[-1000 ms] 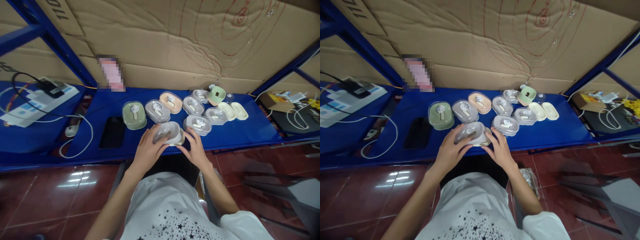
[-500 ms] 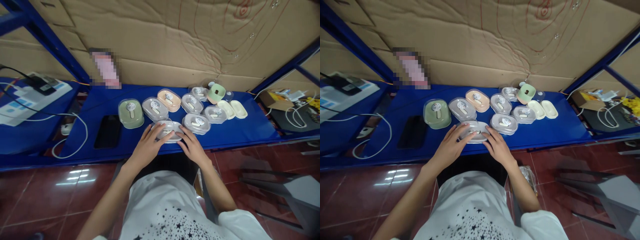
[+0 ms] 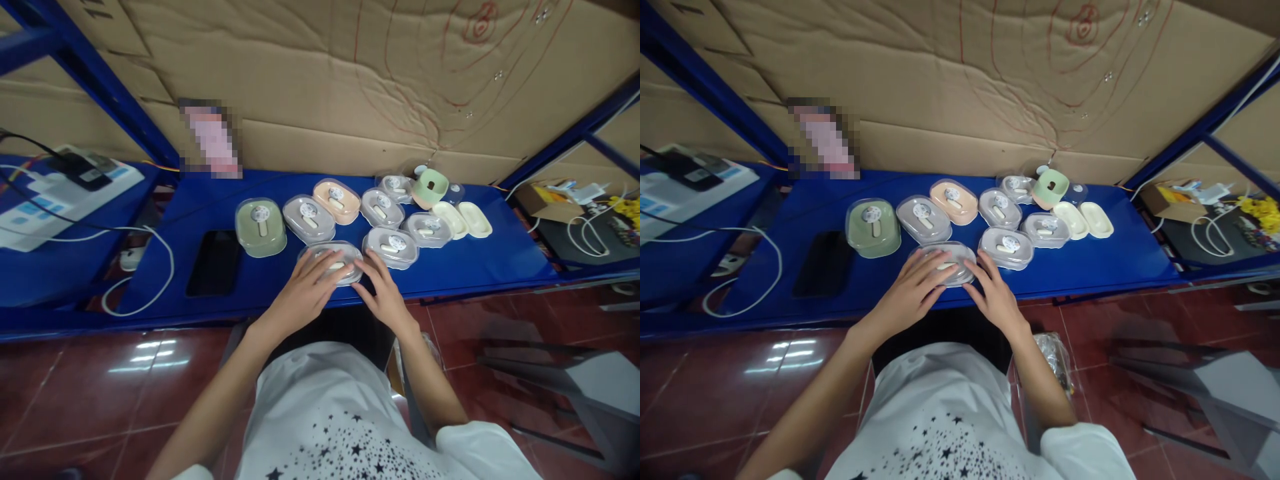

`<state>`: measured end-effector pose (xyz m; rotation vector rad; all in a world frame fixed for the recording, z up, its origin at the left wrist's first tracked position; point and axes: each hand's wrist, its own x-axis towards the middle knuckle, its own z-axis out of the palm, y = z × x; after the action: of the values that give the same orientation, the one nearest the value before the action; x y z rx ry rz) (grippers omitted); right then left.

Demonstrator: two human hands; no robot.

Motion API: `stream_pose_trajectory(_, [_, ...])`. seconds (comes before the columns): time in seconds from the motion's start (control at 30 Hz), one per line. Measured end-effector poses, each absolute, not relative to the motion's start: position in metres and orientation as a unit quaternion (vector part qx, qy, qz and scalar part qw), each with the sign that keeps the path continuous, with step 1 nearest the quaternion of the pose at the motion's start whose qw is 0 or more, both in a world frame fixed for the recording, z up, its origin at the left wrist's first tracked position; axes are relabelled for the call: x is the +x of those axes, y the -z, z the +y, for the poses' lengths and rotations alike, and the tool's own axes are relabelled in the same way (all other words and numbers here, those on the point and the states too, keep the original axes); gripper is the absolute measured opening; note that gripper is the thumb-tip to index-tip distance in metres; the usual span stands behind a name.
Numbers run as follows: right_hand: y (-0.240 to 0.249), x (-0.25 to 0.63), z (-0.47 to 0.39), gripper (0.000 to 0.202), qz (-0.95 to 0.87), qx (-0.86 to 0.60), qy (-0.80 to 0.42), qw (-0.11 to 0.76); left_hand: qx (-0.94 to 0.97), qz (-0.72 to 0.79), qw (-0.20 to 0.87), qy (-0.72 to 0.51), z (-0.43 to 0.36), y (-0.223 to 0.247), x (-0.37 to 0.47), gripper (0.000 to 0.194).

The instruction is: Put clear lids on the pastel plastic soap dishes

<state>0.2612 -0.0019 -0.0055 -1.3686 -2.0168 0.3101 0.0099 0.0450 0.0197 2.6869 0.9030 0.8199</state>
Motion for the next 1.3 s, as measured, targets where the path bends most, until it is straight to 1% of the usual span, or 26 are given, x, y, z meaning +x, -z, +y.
stream_pose_trajectory(0.07, [0.006, 0.261, -0.001, 0.056, -0.764, -0.525, -0.116, 0.357, 0.890, 0.327, 0.095, -0.303, 0.047, -0.016, 0.007, 0.056])
stream_pose_trajectory(0.13, [0.007, 0.262, -0.001, 0.056, -0.760, -0.525, -0.120, 0.363, 0.872, 0.350, 0.104, -0.325, 0.049, -0.012, 0.003, 0.059])
stream_pose_trajectory(0.23, [0.008, 0.262, 0.000, 0.056, -0.756, -0.525, -0.124, 0.370, 0.863, 0.347, 0.140, -0.339, 0.052, -0.008, -0.001, 0.062])
stream_pose_trajectory(0.33, [0.010, 0.263, 0.001, 0.058, -0.749, -0.525, -0.127, 0.385, 0.867, 0.331, 0.160, -0.336, 0.055, -0.007, 0.000, 0.056])
stream_pose_trajectory(0.43, [0.011, 0.264, 0.001, 0.064, -0.742, -0.525, -0.129, 0.396, 0.865, 0.328, 0.171, -0.338, 0.057, -0.008, 0.004, 0.052])
stream_pose_trajectory(0.57, [0.011, 0.265, -0.001, 0.063, -0.758, -0.534, -0.106, 0.359, 0.858, 0.331, 0.191, -0.344, 0.057, -0.005, 0.008, 0.052])
stream_pose_trajectory(0.73, [0.009, 0.263, -0.002, 0.064, -0.784, -0.522, -0.088, 0.323, 0.840, 0.354, 0.211, -0.354, 0.054, -0.001, 0.004, 0.047])
stream_pose_trajectory(0.87, [0.008, 0.262, 0.000, 0.065, -0.805, -0.507, -0.070, 0.299, 0.817, 0.389, 0.250, -0.343, 0.051, -0.003, -0.001, 0.049])
stream_pose_trajectory(1.0, [0.007, 0.262, 0.001, 0.063, -0.813, -0.515, -0.057, 0.267, 0.811, 0.409, 0.265, -0.323, 0.049, -0.007, -0.004, 0.049])
stream_pose_trajectory(1.3, [0.007, 0.263, 0.000, 0.061, -0.822, -0.506, -0.051, 0.256, 0.803, 0.409, 0.282, -0.329, 0.049, -0.004, -0.007, 0.050])
